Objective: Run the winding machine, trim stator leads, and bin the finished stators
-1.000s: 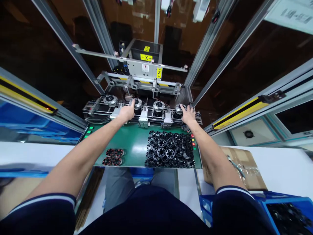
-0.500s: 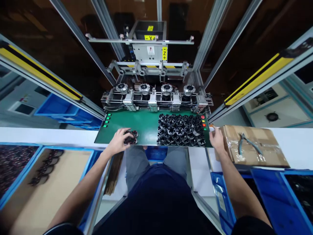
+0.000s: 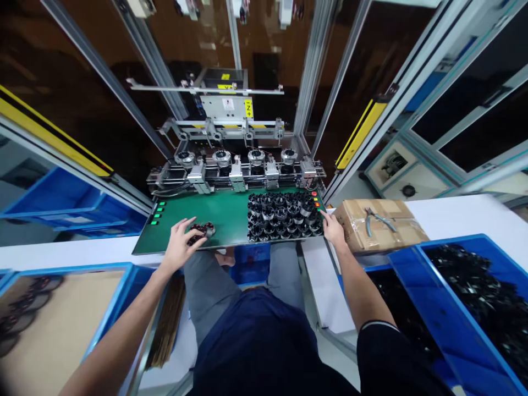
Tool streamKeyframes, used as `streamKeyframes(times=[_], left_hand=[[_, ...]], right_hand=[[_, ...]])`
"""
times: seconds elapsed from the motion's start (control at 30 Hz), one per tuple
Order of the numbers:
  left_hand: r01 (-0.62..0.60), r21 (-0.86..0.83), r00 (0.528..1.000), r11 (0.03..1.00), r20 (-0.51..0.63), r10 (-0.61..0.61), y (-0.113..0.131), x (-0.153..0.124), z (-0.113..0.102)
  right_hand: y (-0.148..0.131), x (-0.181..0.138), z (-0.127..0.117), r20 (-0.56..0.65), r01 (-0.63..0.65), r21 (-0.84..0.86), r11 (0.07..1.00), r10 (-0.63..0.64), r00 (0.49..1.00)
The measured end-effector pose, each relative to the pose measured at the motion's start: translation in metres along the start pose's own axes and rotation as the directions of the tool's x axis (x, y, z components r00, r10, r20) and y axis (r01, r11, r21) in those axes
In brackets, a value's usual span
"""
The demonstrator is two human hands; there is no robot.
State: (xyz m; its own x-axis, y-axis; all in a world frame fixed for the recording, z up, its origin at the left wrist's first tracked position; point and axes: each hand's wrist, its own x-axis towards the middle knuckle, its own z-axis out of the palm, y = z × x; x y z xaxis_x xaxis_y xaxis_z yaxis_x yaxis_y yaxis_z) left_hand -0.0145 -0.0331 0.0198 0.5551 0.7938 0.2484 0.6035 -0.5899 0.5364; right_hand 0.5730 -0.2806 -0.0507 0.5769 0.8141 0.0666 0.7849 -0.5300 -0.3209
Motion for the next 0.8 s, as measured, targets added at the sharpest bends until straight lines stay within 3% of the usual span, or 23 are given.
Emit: streamKeyframes(times=[0.07, 0.17, 0.2, 0.23, 0.33, 0.43, 0.53, 0.6, 0.8], left_hand=[[0.139, -0.355, 0.975, 0.924, -0.111, -0.190, 0.014, -0.008, 0.002], [0.260, -0.832, 0.874, 0.490, -0.013, -0.486, 0.045, -0.026, 0.013], [0.265, -0.899, 0.839, 0.349, 0.037, -0.542, 0.057, -0.035, 0.020], [0.271, -0.920, 0.820, 0.283, 0.067, -0.569, 0.069, -0.045, 0.028], [0.359, -0.924, 0.766, 0.134, 0.209, -0.608, 0.103, -0.083, 0.062], [0.444, -0.895, 0.675, 0.046, 0.301, -0.674, 0.129, -0.120, 0.097], [0.547, -0.836, 0.616, 0.033, 0.376, -0.692, 0.148, -0.142, 0.118], [0.580, -0.810, 0.615, 0.084, 0.368, -0.698, 0.157, -0.145, 0.122], [0.540, -0.756, 0.777, 0.370, 0.280, -0.563, 0.157, -0.113, 0.105]], right_hand=[[-0.002, 0.000, -0.002, 0.018, 0.015, -0.021, 1.000, -0.015, 1.000], [-0.005, 0.001, -0.005, 0.054, 0.029, -0.048, 0.998, -0.026, 0.998], [-0.005, 0.002, -0.005, 0.064, 0.030, -0.056, 0.998, -0.026, 0.998], [-0.006, 0.004, -0.006, 0.074, 0.030, -0.064, 0.998, -0.026, 0.997], [-0.006, 0.007, -0.004, 0.092, 0.029, -0.085, 0.996, -0.021, 0.996], [-0.004, 0.009, 0.000, 0.098, 0.019, -0.104, 0.994, -0.008, 0.995], [-0.002, 0.009, 0.002, 0.089, 0.011, -0.102, 0.995, -0.002, 0.996], [-0.002, 0.008, 0.003, 0.077, 0.010, -0.089, 0.996, -0.004, 0.997], [-0.009, 0.016, -0.002, 0.074, 0.021, -0.046, 0.999, -0.017, 0.997]])
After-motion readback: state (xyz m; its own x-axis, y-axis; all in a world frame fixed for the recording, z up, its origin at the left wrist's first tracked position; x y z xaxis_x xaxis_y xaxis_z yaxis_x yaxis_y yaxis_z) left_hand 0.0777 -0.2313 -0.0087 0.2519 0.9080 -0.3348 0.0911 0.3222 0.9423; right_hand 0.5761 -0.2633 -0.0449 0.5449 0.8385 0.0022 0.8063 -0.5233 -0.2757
